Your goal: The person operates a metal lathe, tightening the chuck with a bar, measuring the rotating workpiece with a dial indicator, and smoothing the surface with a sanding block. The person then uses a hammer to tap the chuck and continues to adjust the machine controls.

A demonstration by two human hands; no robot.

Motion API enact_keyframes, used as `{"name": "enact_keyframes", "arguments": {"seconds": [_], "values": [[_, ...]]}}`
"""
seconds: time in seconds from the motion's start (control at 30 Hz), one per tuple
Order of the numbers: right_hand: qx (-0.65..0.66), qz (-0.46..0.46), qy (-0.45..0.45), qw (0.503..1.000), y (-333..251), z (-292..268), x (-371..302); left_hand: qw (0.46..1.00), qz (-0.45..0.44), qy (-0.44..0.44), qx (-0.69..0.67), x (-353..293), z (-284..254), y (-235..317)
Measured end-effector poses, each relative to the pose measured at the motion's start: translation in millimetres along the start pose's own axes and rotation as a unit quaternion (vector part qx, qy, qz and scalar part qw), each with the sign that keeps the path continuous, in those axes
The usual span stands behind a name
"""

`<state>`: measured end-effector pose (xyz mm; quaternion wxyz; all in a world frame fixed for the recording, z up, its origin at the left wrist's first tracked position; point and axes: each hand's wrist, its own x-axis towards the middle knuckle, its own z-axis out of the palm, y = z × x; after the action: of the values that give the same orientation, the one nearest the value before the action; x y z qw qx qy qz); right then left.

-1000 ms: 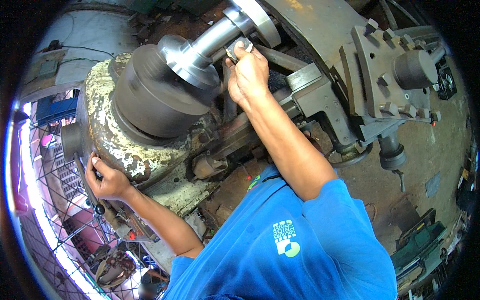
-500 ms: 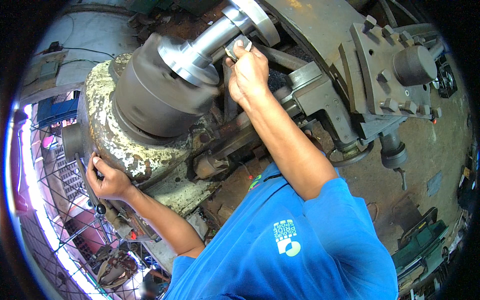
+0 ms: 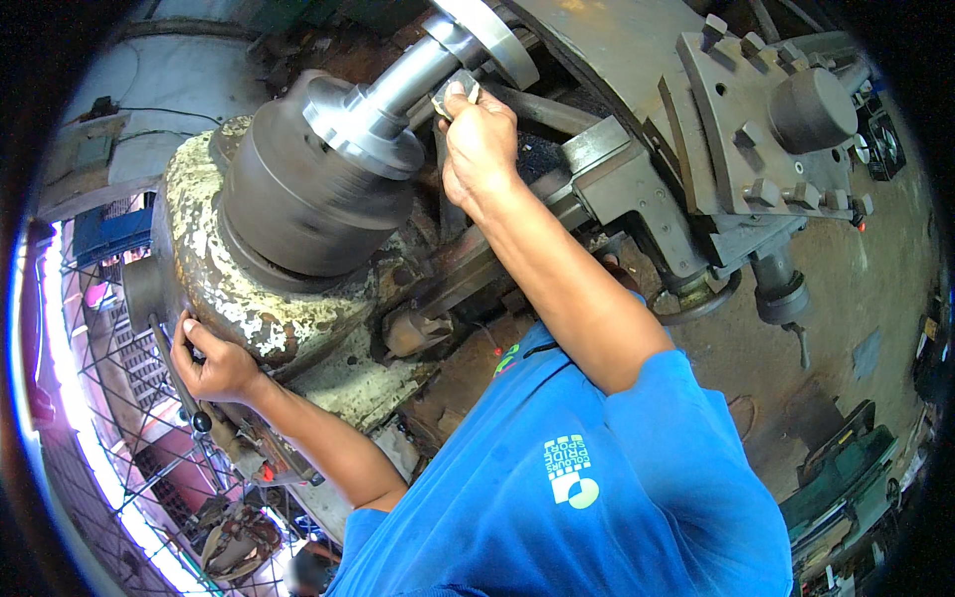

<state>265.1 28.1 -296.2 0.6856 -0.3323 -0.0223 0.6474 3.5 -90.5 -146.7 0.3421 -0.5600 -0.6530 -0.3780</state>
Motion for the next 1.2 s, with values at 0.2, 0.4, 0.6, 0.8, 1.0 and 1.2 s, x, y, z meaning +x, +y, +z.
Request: {"name": "enact_keyframes", "arguments": {"seconds": [0.2, 0.4, 0.6, 0.8, 1.0, 1.2], "values": [[-0.020, -0.011, -0.010, 1.000, 2.2, -2.5, 0.5, 1.000, -0.002, 0.004, -0.002, -0.7, -0.2, -0.1], [-0.026, -0.009, -0.015, 1.000, 6.3, -3.5, -0.5, 1.000, 0.002, 0.002, -0.001, -0.2, -0.1, -0.6], [-0.022, -0.006, -0.016, 1.000, 4.5, -2.2, -0.7, 1.000, 0.005, 0.002, -0.002, -0.4, -0.2, -2.3], [-0.033, -0.003, -0.005, 0.999, 3.8, -3.2, 1.8, 1.000, 0.007, 0.001, -0.004, -0.5, -0.2, -1.5], [-0.020, -0.009, -0.003, 1.000, 4.0, -3.7, 4.9, 1.000, 0.007, 0.002, -0.004, -0.2, 0.2, -0.1], [-0.017, -0.020, -0.002, 1.000, 5.0, -2.7, 4.5, 1.000, 0.004, 0.001, 0.004, -0.6, -0.1, 0.5]]}}
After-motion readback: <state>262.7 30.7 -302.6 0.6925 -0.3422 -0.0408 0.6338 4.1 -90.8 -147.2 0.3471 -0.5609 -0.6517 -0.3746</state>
